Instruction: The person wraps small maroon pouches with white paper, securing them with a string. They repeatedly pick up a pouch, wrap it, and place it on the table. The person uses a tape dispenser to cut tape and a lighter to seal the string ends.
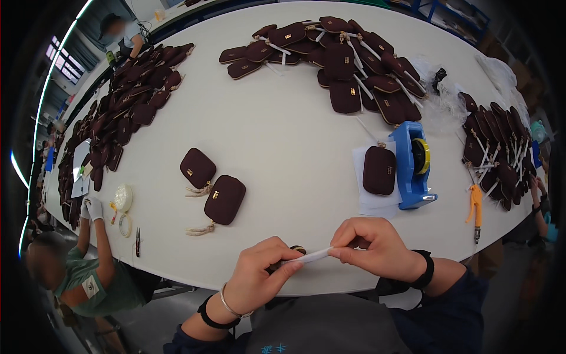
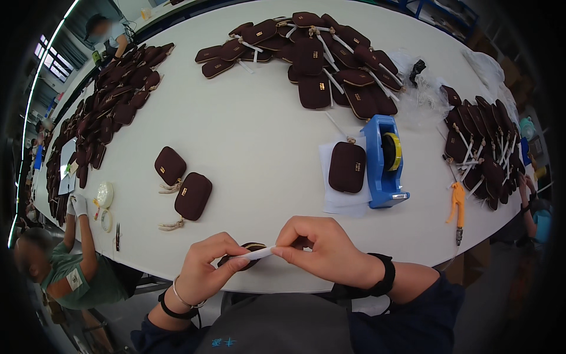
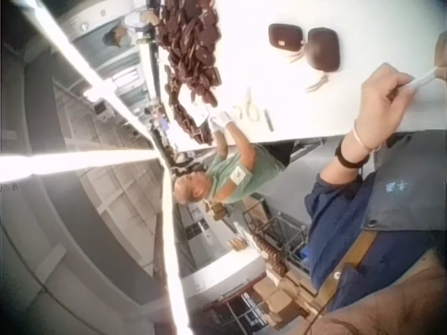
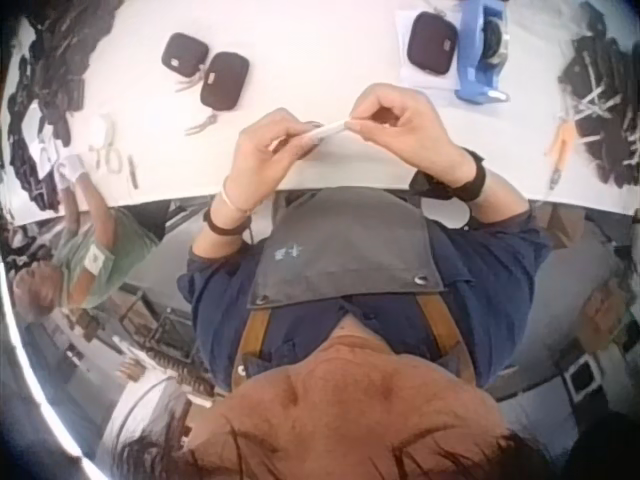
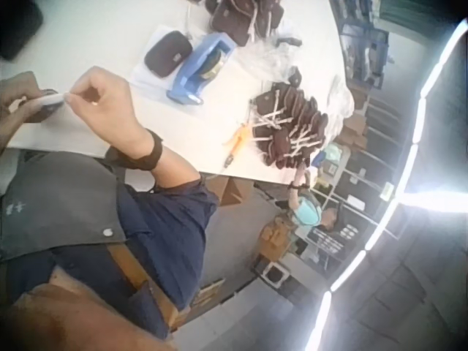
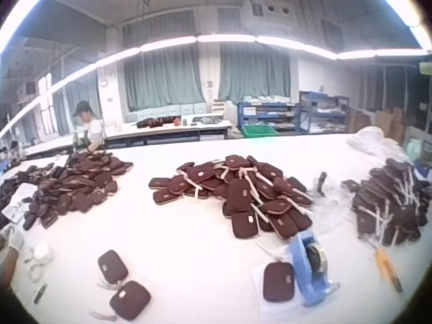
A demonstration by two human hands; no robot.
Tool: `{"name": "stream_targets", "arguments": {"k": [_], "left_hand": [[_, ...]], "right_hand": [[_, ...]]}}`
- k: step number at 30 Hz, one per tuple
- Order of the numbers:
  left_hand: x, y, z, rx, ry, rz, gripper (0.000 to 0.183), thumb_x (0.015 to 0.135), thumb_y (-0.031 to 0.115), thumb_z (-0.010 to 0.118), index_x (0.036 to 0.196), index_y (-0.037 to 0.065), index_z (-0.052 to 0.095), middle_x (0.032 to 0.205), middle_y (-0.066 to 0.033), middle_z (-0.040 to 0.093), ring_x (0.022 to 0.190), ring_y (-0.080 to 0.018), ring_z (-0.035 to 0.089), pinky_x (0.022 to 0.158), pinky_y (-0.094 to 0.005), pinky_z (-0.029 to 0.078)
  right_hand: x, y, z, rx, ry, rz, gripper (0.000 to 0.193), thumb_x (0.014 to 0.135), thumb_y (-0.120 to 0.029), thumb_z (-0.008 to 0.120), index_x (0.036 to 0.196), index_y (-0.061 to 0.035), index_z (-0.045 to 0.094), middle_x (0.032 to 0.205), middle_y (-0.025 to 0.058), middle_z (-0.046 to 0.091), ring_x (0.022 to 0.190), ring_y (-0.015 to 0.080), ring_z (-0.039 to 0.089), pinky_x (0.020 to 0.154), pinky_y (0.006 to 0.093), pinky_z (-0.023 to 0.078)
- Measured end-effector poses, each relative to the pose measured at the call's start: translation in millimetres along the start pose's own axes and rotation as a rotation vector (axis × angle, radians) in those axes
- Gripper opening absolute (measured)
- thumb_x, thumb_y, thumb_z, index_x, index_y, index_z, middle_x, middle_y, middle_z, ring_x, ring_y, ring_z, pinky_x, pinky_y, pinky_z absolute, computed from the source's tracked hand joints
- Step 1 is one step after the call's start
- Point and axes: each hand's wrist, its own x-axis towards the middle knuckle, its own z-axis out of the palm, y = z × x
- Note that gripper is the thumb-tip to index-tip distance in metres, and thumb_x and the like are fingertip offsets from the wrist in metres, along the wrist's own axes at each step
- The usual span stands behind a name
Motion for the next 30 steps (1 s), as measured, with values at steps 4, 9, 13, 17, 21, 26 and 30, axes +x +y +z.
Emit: {"name": "stream_targets", "arguments": {"k": [4, 9, 13, 17, 21, 26, 30], "left_hand": [[9.7, 7.6, 7.8, 0.045, 0.038, -0.008, 0.009, 0.080, -0.002, 0.070, 0.089, -0.001, 0.070, 0.075, -0.0074, 0.062, 0.065, -0.0154, 0.056, 0.058, -0.0261, 0.043], [3.0, -1.1, 9.1, 0.042, 0.109, -0.051, 0.004, 0.078, -0.002, 0.069, 0.082, -0.002, 0.069, 0.070, -0.0072, 0.059, 0.062, -0.0139, 0.054, 0.056, -0.0253, 0.040], [15.1, 7.5, 17.5, 0.038, 0.083, -0.075, 0.004, 0.078, 0.000, 0.069, 0.080, -0.003, 0.068, 0.068, -0.0063, 0.057, 0.062, -0.0141, 0.053, 0.057, -0.0258, 0.039], [21.0, 0.2, 22.4, 0.056, 0.087, -0.008, 0.004, 0.078, 0.000, 0.069, 0.080, -0.003, 0.068, 0.068, -0.0062, 0.056, 0.061, -0.0140, 0.052, 0.057, -0.0262, 0.039], [25.1, 6.1, 24.3, 0.044, 0.085, -0.043, 0.004, 0.077, 0.000, 0.069, 0.080, -0.003, 0.068, 0.069, -0.0061, 0.057, 0.062, -0.0144, 0.053, 0.057, -0.0262, 0.040], [25.8, 3.1, 25.8, 0.052, 0.097, -0.035, 0.004, 0.077, 0.000, 0.069, 0.080, -0.003, 0.069, 0.069, -0.0058, 0.057, 0.062, -0.0145, 0.053, 0.058, -0.0263, 0.040], [27.8, 2.4, 26.9, 0.048, 0.082, -0.039, 0.005, 0.077, 0.001, 0.070, 0.081, -0.002, 0.070, 0.069, -0.0056, 0.057, 0.062, -0.0144, 0.052, 0.058, -0.0264, 0.040]], "right_hand": [[-14.4, 2.0, -19.6, 0.073, 0.070, 0.155, 0.010, 0.090, -0.005, 0.068, 0.085, -0.0010, 0.061, 0.080, 0.0031, 0.063, 0.069, 0.0066, 0.057, 0.060, 0.0209, 0.045], [-57.5, 4.8, -78.0, -0.087, 0.387, 0.308, 0.010, 0.090, -0.009, 0.068, 0.087, -0.0002, 0.064, 0.079, 0.0016, 0.064, 0.066, 0.0060, 0.056, 0.059, 0.0191, 0.044], [-100.5, 37.3, -160.9, -0.571, 0.773, 0.147, 0.014, 0.090, -0.014, 0.068, 0.094, -0.0008, 0.070, 0.081, 0.0010, 0.065, 0.073, 0.0069, 0.058, 0.065, 0.0210, 0.045], [-98.1, 39.9, -192.8, -0.454, 0.680, 0.332, 0.020, 0.087, -0.019, 0.071, 0.095, -0.0003, 0.072, 0.080, 0.0001, 0.065, 0.077, 0.0072, 0.054, 0.067, 0.0235, 0.044], [-90.1, 45.5, -208.2, -0.149, 0.592, 0.445, 0.017, 0.084, -0.016, 0.073, 0.091, -0.0012, 0.073, 0.077, 0.0000, 0.065, 0.070, 0.0074, 0.050, 0.062, 0.0226, 0.040], [-81.6, 40.4, -209.8, -0.127, 0.582, 0.515, 0.014, 0.083, -0.013, 0.072, 0.086, -0.0001, 0.072, 0.073, 0.0010, 0.064, 0.061, 0.0070, 0.048, 0.055, 0.0207, 0.038], [-78.6, 35.6, -206.6, -0.163, 0.604, 0.530, 0.012, 0.083, -0.011, 0.072, 0.083, 0.0008, 0.070, 0.066, -0.0005, 0.059, 0.057, 0.0065, 0.046, 0.052, 0.0208, 0.036]]}}
